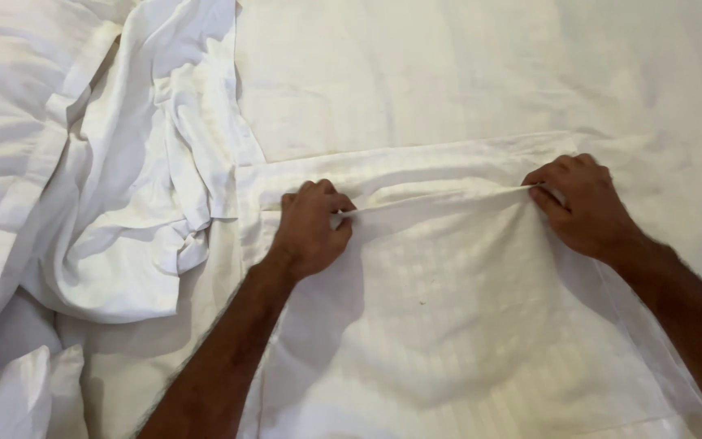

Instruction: The person folds a white bed sheet on a bed. They smooth the fabric with their hands, fold the bottom edge up, then fold the sides inward, and finally fold the sheet in half to create a compact rectangle.

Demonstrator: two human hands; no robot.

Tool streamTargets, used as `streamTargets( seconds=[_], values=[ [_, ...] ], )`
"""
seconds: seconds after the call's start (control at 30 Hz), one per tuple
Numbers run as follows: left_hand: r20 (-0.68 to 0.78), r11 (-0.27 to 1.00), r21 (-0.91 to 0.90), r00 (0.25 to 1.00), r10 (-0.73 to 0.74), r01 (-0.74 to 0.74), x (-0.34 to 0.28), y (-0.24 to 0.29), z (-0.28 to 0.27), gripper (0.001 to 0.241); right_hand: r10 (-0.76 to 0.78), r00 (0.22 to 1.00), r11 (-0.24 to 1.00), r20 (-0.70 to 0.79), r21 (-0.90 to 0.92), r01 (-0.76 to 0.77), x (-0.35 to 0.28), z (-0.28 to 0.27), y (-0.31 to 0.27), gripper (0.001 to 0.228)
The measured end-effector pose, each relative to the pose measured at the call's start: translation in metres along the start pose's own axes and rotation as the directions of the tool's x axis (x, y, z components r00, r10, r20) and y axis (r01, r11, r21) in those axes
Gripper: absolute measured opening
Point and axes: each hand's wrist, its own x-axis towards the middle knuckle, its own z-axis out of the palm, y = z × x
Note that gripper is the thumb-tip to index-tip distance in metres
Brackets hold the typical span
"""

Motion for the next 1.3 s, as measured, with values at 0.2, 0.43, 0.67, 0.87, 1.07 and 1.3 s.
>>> streamTargets(
  seconds=[0.2,0.43,0.67,0.87,1.07,1.3],
  values=[
    [-0.049,0.969,0.094,0.973,-0.224,0.228,0.003,-0.014,-0.004,0.023,0.048,0.943,0.999,-0.328,0.009,-0.047,-0.024,0.006,-0.015,0.032],
    [-0.382,0.967,0.185,0.919,-0.093,0.175,-0.027,-0.066,0.025,0.048,-0.111,0.973,0.989,-0.202,0.075,0.128,-0.04,0.01,-0.02,0.063],
    [-0.294,0.958,0.258,0.955,-0.047,0.126,-0.032,-0.087,0.023,0.062,0.108,0.993,0.994,0.05,0.006,-0.109,-0.037,0.019,0.003,0.067],
    [-0.367,0.892,0.155,0.863,-0.347,0.424,-0.008,-0.074,-0.009,0.057,0.35,0.921,0.919,-0.174,0.257,-0.3,-0.003,0.022,0.05,0.049],
    [-0.376,0.775,-0.235,0.68,-0.629,0.587,0.019,-0.098,-0.016,0.042,0.618,0.771,0.5,0.153,0.681,-0.536,0.037,0.023,0.075,0.033],
    [-0.468,0.805,-0.261,0.659,-0.588,0.533,0.016,-0.094,-0.007,0.021,0.616,0.785,0.571,-0.07,0.726,-0.383,0.03,0.044,0.079,0.025]
  ],
)
